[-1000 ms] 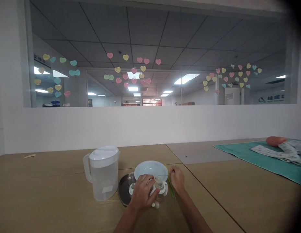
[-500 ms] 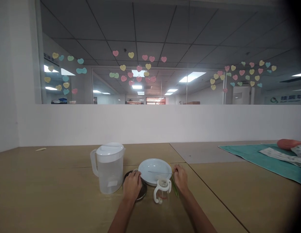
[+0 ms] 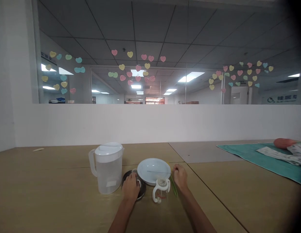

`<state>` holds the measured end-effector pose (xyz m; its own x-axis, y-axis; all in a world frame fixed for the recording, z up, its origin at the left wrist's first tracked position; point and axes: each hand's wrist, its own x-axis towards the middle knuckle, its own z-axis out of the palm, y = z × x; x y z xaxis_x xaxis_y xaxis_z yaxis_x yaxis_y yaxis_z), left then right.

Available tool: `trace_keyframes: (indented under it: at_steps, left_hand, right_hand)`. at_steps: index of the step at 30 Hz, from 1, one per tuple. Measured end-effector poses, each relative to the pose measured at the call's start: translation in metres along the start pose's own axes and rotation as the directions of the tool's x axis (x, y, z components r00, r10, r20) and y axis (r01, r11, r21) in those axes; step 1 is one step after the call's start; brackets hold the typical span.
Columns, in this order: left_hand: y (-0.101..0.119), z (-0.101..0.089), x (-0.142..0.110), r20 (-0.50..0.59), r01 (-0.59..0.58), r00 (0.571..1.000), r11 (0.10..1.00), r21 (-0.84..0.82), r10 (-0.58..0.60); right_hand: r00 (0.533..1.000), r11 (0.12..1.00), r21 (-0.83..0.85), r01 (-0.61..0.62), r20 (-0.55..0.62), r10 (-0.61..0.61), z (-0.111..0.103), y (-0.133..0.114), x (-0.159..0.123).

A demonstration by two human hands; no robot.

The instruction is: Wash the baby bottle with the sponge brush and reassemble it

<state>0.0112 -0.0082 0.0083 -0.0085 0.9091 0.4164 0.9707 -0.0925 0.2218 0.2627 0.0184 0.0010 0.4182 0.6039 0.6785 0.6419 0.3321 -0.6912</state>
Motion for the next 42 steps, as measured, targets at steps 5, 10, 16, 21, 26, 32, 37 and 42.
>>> trace_keyframes:
  at_steps: [5, 10, 16, 21, 26, 32, 37, 42]
  left_hand:
    - [0.002, -0.006, -0.001, 0.011, -0.018, 1.0, 1.0, 0.013, 0.018]
    - [0.001, -0.013, 0.001, -0.062, -0.008, 0.998, 1.0, -0.018, 0.007]
    - [-0.002, -0.013, 0.001, -0.363, -0.08, 0.932, 0.984, -0.158, 0.017]
    - [0.003, -0.015, -0.002, -0.501, -0.206, 0.864, 0.946, -0.251, 0.055]
    - [0.015, -0.022, -0.004, -0.576, -0.328, 0.815, 0.865, -0.379, 0.057]
    - [0.034, -0.031, -0.009, -0.673, -0.46, 0.734, 0.791, -0.403, 0.085]
    - [0.046, -0.031, -0.017, -0.761, -0.593, 0.632, 0.724, -0.352, 0.147]
    - [0.061, -0.028, -0.022, -0.749, -0.66, 0.62, 0.672, -0.337, 0.232]
  right_hand:
    - [1.0, 1.0, 0.011, -0.015, -0.018, 0.016, -0.001, -0.001, 0.0]
    - [0.997, 0.974, 0.216, -0.069, -0.014, 0.074, -0.003, -0.008, 0.002]
    - [0.972, 0.79, 0.573, -0.221, 0.066, 0.224, -0.007, -0.014, 0.01]
    - [0.962, 0.758, 0.597, -0.263, 0.102, 0.253, -0.007, -0.009, 0.013]
    - [0.957, 0.717, 0.638, -0.281, 0.129, 0.26, -0.006, -0.011, 0.013]
    - [0.957, 0.672, 0.684, -0.285, 0.169, 0.235, -0.006, -0.019, 0.013]
    - [0.963, 0.657, 0.703, -0.271, 0.194, 0.189, -0.008, -0.028, 0.013]
    - [0.966, 0.617, 0.745, -0.255, 0.22, 0.134, -0.008, -0.034, 0.012]
